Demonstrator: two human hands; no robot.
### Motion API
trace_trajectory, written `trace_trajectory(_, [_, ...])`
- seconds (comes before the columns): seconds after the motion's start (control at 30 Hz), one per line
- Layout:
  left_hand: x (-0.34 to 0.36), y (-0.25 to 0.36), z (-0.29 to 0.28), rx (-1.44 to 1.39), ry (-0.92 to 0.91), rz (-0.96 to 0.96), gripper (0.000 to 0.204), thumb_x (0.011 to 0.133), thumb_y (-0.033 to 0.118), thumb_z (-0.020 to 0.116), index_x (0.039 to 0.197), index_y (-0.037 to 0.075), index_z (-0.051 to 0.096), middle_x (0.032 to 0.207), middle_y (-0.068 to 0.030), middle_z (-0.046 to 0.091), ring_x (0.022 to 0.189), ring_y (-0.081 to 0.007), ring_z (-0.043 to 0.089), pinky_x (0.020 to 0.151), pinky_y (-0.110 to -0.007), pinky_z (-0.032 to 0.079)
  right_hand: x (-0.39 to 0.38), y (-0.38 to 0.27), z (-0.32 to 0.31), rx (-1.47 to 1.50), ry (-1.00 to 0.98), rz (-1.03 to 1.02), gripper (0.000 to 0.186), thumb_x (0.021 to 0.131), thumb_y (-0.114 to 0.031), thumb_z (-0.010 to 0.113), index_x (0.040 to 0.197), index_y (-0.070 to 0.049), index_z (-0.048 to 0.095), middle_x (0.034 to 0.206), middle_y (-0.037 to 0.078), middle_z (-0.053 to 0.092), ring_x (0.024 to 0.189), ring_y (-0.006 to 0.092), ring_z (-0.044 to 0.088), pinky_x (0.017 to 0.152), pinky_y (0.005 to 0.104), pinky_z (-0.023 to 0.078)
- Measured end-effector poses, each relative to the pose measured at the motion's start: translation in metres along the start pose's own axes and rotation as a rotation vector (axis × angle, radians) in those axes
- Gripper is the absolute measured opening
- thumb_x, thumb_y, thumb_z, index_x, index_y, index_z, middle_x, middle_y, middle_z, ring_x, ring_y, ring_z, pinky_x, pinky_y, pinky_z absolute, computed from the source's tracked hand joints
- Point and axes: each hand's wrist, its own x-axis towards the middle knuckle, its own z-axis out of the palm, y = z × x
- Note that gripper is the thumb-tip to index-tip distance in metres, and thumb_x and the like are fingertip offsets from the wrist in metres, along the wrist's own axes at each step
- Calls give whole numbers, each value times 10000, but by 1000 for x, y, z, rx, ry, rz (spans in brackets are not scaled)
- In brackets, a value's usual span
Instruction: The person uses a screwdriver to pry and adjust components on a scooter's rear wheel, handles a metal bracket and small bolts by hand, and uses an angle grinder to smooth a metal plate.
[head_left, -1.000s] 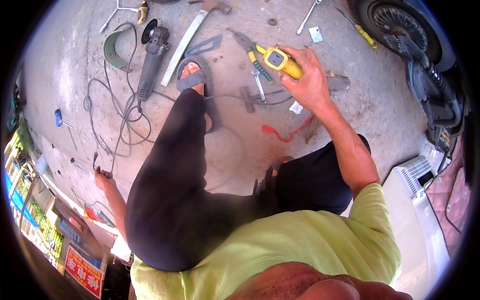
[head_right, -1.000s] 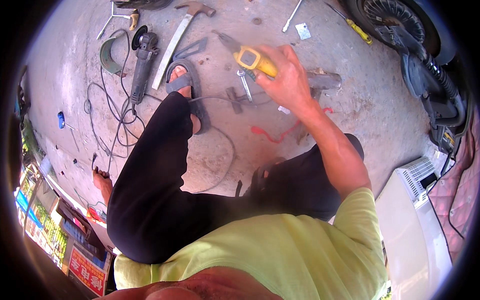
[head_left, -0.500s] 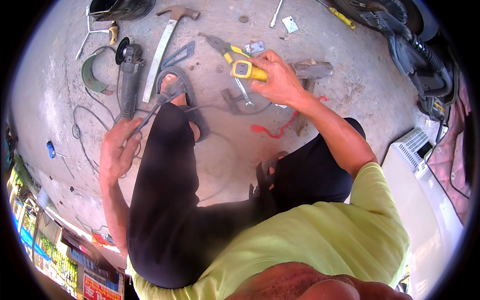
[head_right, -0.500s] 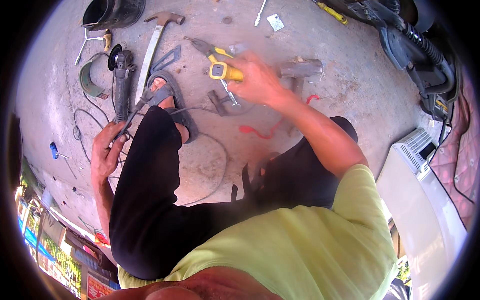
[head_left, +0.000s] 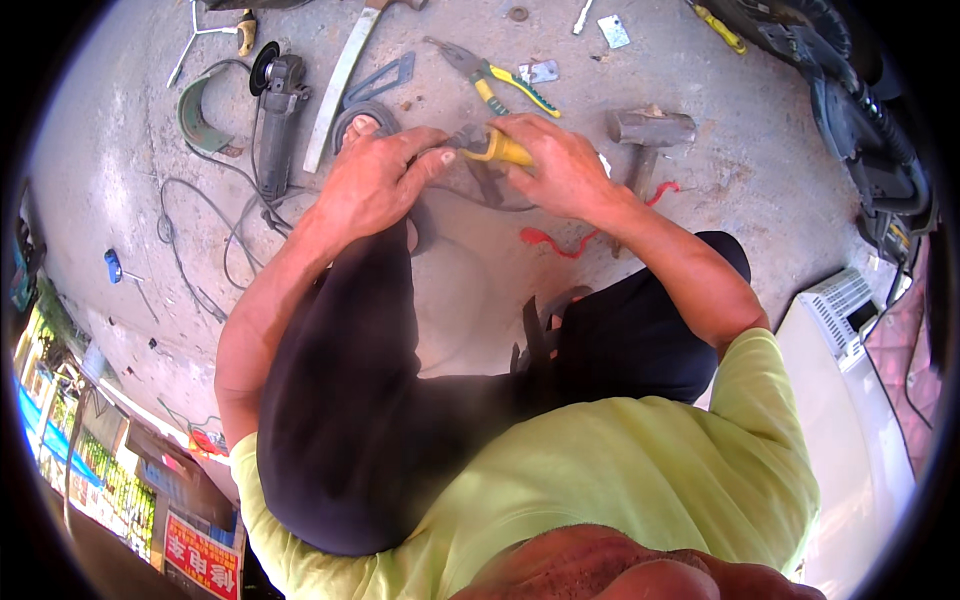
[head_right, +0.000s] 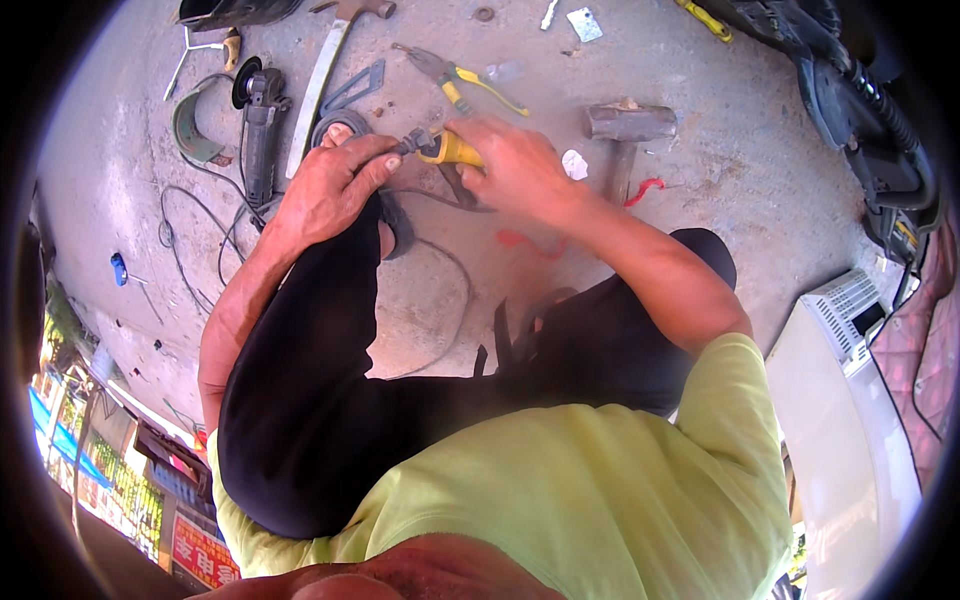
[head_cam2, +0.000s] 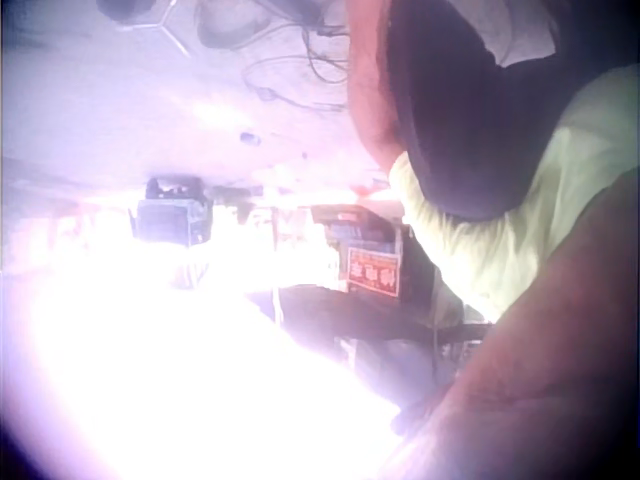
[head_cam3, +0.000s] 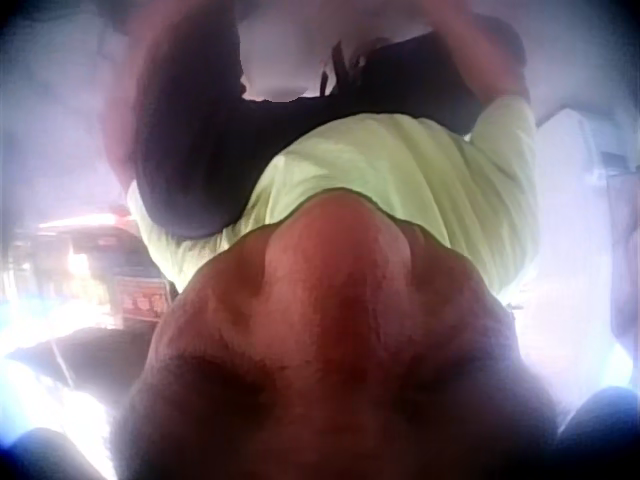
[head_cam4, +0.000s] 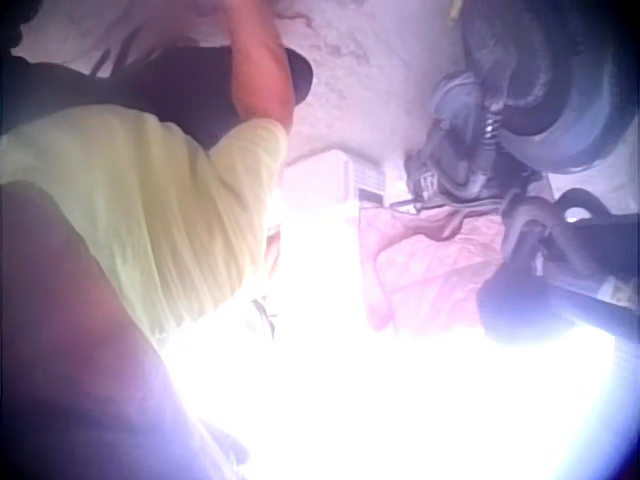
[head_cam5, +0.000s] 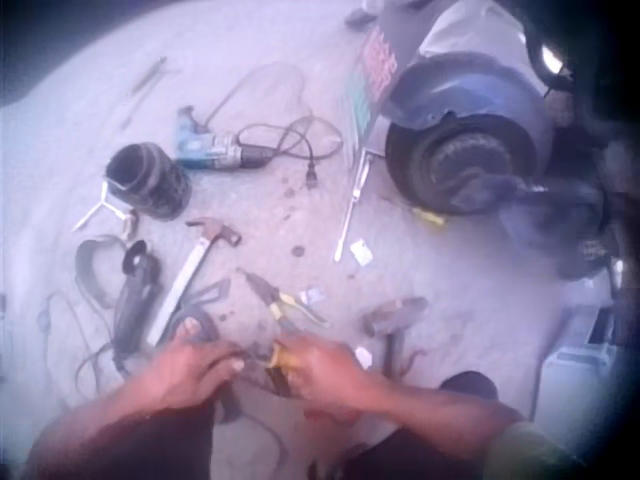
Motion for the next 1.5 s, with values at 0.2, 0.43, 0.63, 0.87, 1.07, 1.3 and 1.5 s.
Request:
trace_trajectory(0.2, [-7,4,0,-117,-29,-124,322,975,321,586,1089,53,722,871,-192,721,878,-382,673,892,-455,478,4,-4,-5,-92,34,62,547,822,-71,682,1356,-110,570,1349,73,592,1165,329,616,938,409,537])
trace_trajectory(0.43, [-14,-2,2,-31,-52,-123,339,958,340,579,1041,44,721,815,-193,707,847,-373,682,811,-441,518,9,5,2,-133,19,-31,554,822,-62,679,1360,-140,570,1360,57,581,1149,333,623,918,420,546])
trace_trajectory(0.63, [-11,-8,7,-97,-102,-189,354,956,328,568,936,3,708,771,-215,676,788,-396,663,750,-461,505,8,-1,6,-213,-9,-68,573,804,-50,693,1356,-143,569,1358,60,583,1120,329,636,892,426,559])
trace_trajectory(0.87, [-14,-14,22,-171,-111,-176,375,964,328,549,897,-14,688,770,-246,661,800,-428,649,774,-485,495,8,4,10,-207,40,-168,603,773,-5,701,1349,-126,572,1372,64,581,1135,322,630,917,416,558])
trace_trajectory(1.07, [-7,-13,16,-188,-253,-298,372,958,336,581,956,-17,701,786,-212,669,785,-346,651,768,-434,498,12,0,6,-221,-21,-231,636,733,29,700,1340,-125,582,1384,64,580,1130,321,634,941,416,548])
trace_trajectory(1.3, [-3,-11,23,-181,-249,-279,387,945,361,611,973,-13,706,767,-182,663,740,-291,637,739,-406,497,11,-4,7,-228,-12,-230,619,731,42,678,1325,-112,593,1373,86,587,1120,324,639,943,418,548])
trace_trajectory(1.5, [-2,-24,29,-94,-190,-186,414,949,398,612,988,-5,700,787,-180,680,743,-345,640,748,-432,499,11,3,18,-143,46,-268,566,774,23,662,1322,-98,593,1340,114,598,1115,354,632,933,427,543])
